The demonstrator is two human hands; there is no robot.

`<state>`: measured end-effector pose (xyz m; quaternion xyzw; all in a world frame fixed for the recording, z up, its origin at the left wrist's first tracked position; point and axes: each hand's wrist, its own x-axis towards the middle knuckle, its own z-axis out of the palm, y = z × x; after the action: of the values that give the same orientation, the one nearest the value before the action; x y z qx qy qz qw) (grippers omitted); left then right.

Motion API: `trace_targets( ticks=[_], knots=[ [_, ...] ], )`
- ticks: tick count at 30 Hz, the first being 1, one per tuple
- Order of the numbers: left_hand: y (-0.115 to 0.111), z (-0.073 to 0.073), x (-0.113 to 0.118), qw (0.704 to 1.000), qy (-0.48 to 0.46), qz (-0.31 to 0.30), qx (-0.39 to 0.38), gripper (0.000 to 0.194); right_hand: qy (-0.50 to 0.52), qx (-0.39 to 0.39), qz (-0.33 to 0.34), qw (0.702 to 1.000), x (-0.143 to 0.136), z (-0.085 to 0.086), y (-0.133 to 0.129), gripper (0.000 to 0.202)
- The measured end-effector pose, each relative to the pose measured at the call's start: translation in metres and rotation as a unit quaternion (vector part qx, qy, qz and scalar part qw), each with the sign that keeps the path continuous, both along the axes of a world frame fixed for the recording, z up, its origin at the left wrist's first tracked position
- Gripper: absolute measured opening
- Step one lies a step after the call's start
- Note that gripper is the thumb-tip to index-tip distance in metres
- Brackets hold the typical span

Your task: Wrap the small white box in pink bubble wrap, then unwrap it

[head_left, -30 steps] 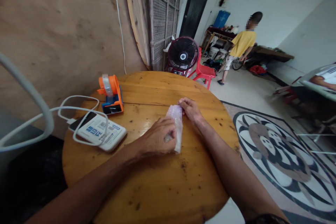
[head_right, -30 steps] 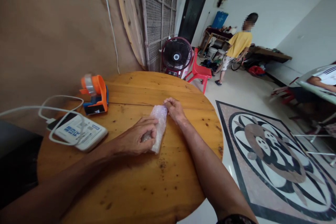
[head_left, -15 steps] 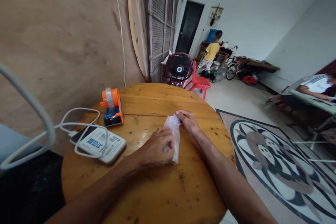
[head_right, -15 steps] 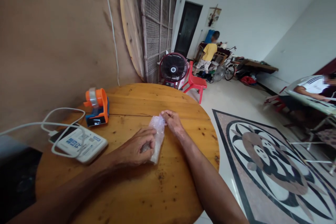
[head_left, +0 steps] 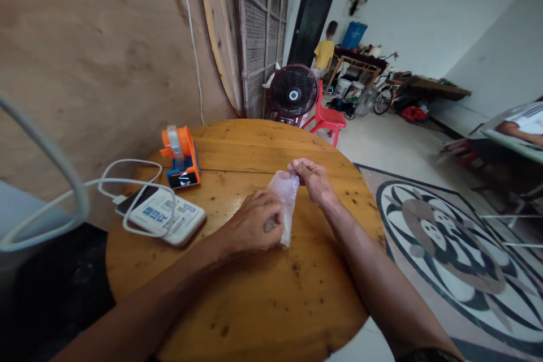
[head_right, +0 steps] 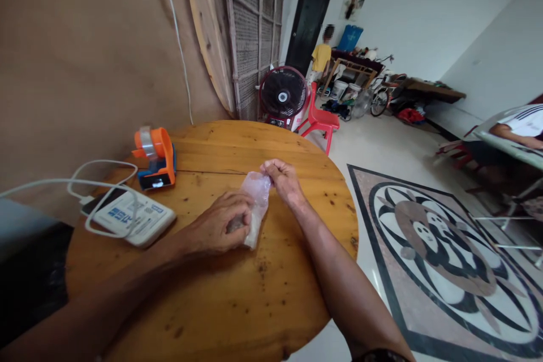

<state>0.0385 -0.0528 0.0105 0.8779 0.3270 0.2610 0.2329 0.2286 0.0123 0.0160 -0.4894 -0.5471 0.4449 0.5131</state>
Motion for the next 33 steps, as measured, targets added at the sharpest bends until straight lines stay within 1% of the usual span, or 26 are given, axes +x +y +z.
trace_targets(
  ticks=[7, 10, 15, 19, 21, 24, 27, 33],
  knots=[
    [0.000, -0.002, -0.002, 0.999, 0.009, 0.020, 0.024, 0.008, 0.025, 0.005, 0.023, 0.999, -0.003, 0.018, -0.016, 0.038],
    [-0.002, -0.002, -0.002, 0.999, 0.008, 0.022, 0.025, 0.008, 0.030, 0.006, 0.034, 0.999, -0.004, 0.021, -0.020, 0.039],
    [-0.004, -0.003, -0.001, 0.999, 0.004, 0.039, 0.025, 0.008, 0.055, -0.021, 0.035, 0.998, -0.008, 0.023, -0.022, 0.039],
    [-0.008, -0.003, 0.000, 0.998, 0.014, 0.058, 0.018, 0.009, 0.041, -0.039, 0.043, 0.998, -0.014, 0.032, -0.027, 0.040],
    [-0.012, -0.003, 0.000, 0.997, 0.013, 0.078, 0.011, 0.010, 0.029, -0.042, 0.043, 0.998, -0.017, 0.039, -0.033, 0.040],
    [-0.021, -0.004, 0.001, 0.992, -0.012, 0.125, -0.006, 0.012, 0.021, -0.037, 0.039, 0.998, -0.020, 0.045, -0.045, 0.039],
    [-0.030, -0.006, 0.004, 0.986, -0.044, 0.158, -0.017, 0.013, 0.028, -0.034, 0.044, 0.998, -0.022, 0.045, -0.056, 0.039],
    [-0.041, -0.015, 0.009, 0.973, -0.107, 0.201, -0.027, 0.015, 0.055, -0.058, 0.053, 0.995, -0.021, 0.035, -0.070, 0.038]
  ],
)
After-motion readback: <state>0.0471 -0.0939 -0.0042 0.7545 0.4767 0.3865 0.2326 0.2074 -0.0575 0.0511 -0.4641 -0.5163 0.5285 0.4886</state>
